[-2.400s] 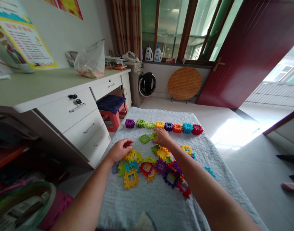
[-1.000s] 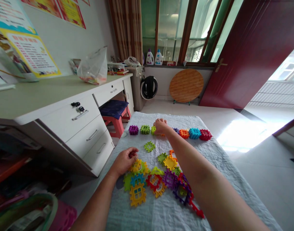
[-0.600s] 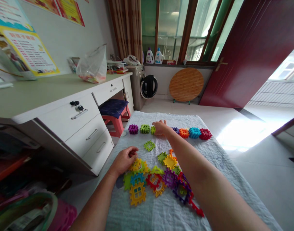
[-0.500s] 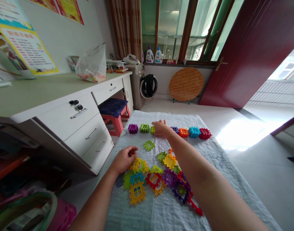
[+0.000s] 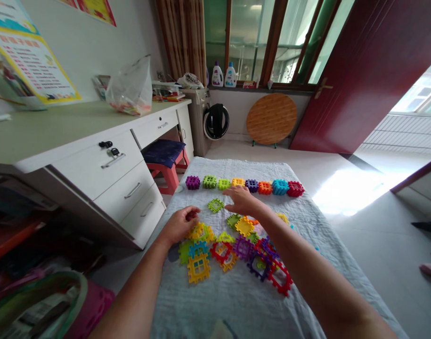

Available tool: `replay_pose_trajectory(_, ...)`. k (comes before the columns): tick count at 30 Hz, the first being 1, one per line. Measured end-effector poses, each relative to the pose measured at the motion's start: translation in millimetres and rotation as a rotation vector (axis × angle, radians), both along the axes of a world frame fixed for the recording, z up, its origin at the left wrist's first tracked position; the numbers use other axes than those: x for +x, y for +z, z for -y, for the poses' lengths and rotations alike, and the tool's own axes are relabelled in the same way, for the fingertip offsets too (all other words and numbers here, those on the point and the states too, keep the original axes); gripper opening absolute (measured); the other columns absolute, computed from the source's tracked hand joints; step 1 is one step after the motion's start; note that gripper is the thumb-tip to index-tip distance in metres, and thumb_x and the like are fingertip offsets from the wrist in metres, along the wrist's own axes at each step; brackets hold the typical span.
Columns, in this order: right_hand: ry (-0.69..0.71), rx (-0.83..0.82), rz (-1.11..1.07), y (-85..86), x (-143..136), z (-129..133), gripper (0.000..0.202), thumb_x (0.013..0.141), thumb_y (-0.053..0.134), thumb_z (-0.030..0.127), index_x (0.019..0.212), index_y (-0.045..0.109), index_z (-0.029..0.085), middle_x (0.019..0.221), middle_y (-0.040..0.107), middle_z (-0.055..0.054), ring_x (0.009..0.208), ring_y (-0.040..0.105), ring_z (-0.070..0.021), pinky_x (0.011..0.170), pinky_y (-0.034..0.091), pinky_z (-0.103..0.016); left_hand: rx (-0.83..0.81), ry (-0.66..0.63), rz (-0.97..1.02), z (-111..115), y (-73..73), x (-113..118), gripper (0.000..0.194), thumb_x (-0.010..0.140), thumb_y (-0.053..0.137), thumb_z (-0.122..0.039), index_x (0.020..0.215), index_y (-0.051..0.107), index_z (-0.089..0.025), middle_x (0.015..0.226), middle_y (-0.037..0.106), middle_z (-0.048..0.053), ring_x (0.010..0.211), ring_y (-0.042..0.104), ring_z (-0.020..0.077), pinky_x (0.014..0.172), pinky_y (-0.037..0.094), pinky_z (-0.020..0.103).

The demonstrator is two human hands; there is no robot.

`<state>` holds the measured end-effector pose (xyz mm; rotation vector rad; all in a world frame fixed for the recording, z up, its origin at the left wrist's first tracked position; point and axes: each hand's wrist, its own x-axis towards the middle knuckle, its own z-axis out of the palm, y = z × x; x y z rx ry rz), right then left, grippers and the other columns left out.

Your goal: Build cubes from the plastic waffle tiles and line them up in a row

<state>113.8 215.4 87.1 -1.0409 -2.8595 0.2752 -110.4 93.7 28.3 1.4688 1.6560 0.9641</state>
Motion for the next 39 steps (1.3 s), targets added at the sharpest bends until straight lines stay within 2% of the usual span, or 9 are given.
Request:
replay_pose_trajectory(6, -0.039, -0.088, 0.054, -2.1, 57.0, 38.1, 0.039, 0.077, 0.059, 0.027, 0.116, 0.06, 0.019, 0.115, 0.063, -0.01, 0.104, 0.053, -0.0262, 0.087, 0.035, -0.037, -0.057, -0.217, 0.021, 10.7, 14.9, 3.3, 0.055, 0.064, 0.073, -0.036, 0.114, 0.06, -0.018, 0.11, 0.065, 0.009, 0.105, 0.06, 0.0237, 0.092, 0.047, 0.033)
replay_pose_trajectory(9, -0.047, -0.105, -0.009, -9.8, 70.8, 53.7, 0.046, 0.076, 0.058, 0.024, 0.121, 0.056, 0.019, 0.117, 0.062, -0.009, 0.106, 0.051, -0.0262, 0.089, 0.035, -0.037, -0.052, -0.256, -0.035, 13.6, 18.8, 4.5, 0.058, 0.06, 0.076, -0.034, 0.114, 0.061, -0.019, 0.118, 0.061, 0.009, 0.11, 0.057, 0.025, 0.097, 0.044, 0.035)
replay_pose_trajectory(16, -0.091, -0.073, -0.102, -29.1, 70.6, 65.0, 0.039, 0.07, 0.061, 0.019, 0.109, 0.063, 0.021, 0.104, 0.061, -0.009, 0.099, 0.049, -0.0249, 0.088, 0.033, -0.037, -0.066, -0.229, -0.112, 12.2, 13.6, 5.6, 0.05, 0.064, 0.071, -0.036, 0.11, 0.062, -0.02, 0.108, 0.063, 0.006, 0.101, 0.059, 0.0229, 0.092, 0.047, 0.034)
replay_pose_trajectory(20, -0.145, -0.089, -0.18, -31.5, 79.2, 56.7, 0.03, 0.069, 0.054, 0.013, 0.096, 0.065, 0.02, 0.089, 0.061, -0.006, 0.089, 0.051, -0.0202, 0.084, 0.034, -0.034, -0.03, -0.174, -0.13, 9.3, 8.6, 6.5, 0.039, 0.066, 0.069, -0.036, 0.101, 0.063, -0.02, 0.099, 0.065, 0.004, 0.096, 0.06, 0.0222, 0.088, 0.048, 0.034)
replay_pose_trajectory(25, -0.244, -0.097, -0.309, -32.6, 94.8, 44.0, 0.021, 0.069, 0.048, 0.01, 0.081, 0.064, 0.016, 0.078, 0.06, -0.004, 0.071, 0.052, -0.0147, 0.068, 0.035, -0.026, 0.068, -0.097, -0.112, 3.5, -0.7, 6.2, 0.034, 0.07, 0.066, -0.034, 0.099, 0.062, -0.019, 0.097, 0.066, 0.005, 0.089, 0.062, 0.02, 0.084, 0.049, 0.031)
replay_pose_trajectory(29, -0.282, -0.073, -0.26, -32.5, 102.5, 41.0, 0.021, 0.069, 0.047, 0.009, 0.071, 0.067, 0.018, 0.078, 0.062, -0.004, 0.076, 0.053, -0.0166, 0.072, 0.034, -0.029, 0.117, -0.045, -0.115, 0.0, -8.6, 3.2, 0.031, 0.074, 0.062, -0.035, 0.101, 0.062, -0.018, 0.096, 0.067, 0.005, 0.087, 0.063, 0.019, 0.082, 0.05, 0.031)
replay_pose_trajectory(33, -0.311, 0.031, -0.254, -27.7, 98.2, 49.0, 0.025, 0.071, 0.053, 0.013, 0.086, 0.07, 0.022, 0.093, 0.065, -0.005, 0.092, 0.051, -0.0224, 0.081, 0.032, -0.035, 0.171, -0.02, -0.158, -1.6, -10.6, 2.6, 0.03, 0.076, 0.059, -0.034, 0.101, 0.062, -0.018, 0.099, 0.066, 0.006, 0.092, 0.062, 0.0206, 0.086, 0.049, 0.034)
replay_pose_trajectory(36, -0.212, 0.05, -0.297, -25.0, 84.3, 59.8, 0.026, 0.079, 0.055, 0.021, 0.102, 0.067, 0.023, 0.108, 0.065, -0.006, 0.1, 0.048, -0.0241, 0.087, 0.031, -0.038, 0.251, -0.006, -0.283, -2.7, -9.1, 3.4, 0.029, 0.074, 0.061, -0.032, 0.1, 0.063, -0.019, 0.106, 0.063, 0.007, 0.1, 0.058, 0.0234, 0.094, 0.045, 0.04)
replay_pose_trajectory(39, -0.091, 0.024, -0.286, -27.8, 66.6, 68.2, 0.038, 0.082, 0.059, 0.03, 0.12, 0.058, 0.024, 0.122, 0.06, -0.005, 0.108, 0.044, -0.0253, 0.094, 0.029, -0.04, 0.28, -0.005, -0.339, -3.8, -8.6, 3.0, 0.028, 0.075, 0.061, -0.032, 0.1, 0.064, -0.019, 0.108, 0.062, 0.007, 0.104, 0.057, 0.0249, 0.097, 0.042, 0.042)
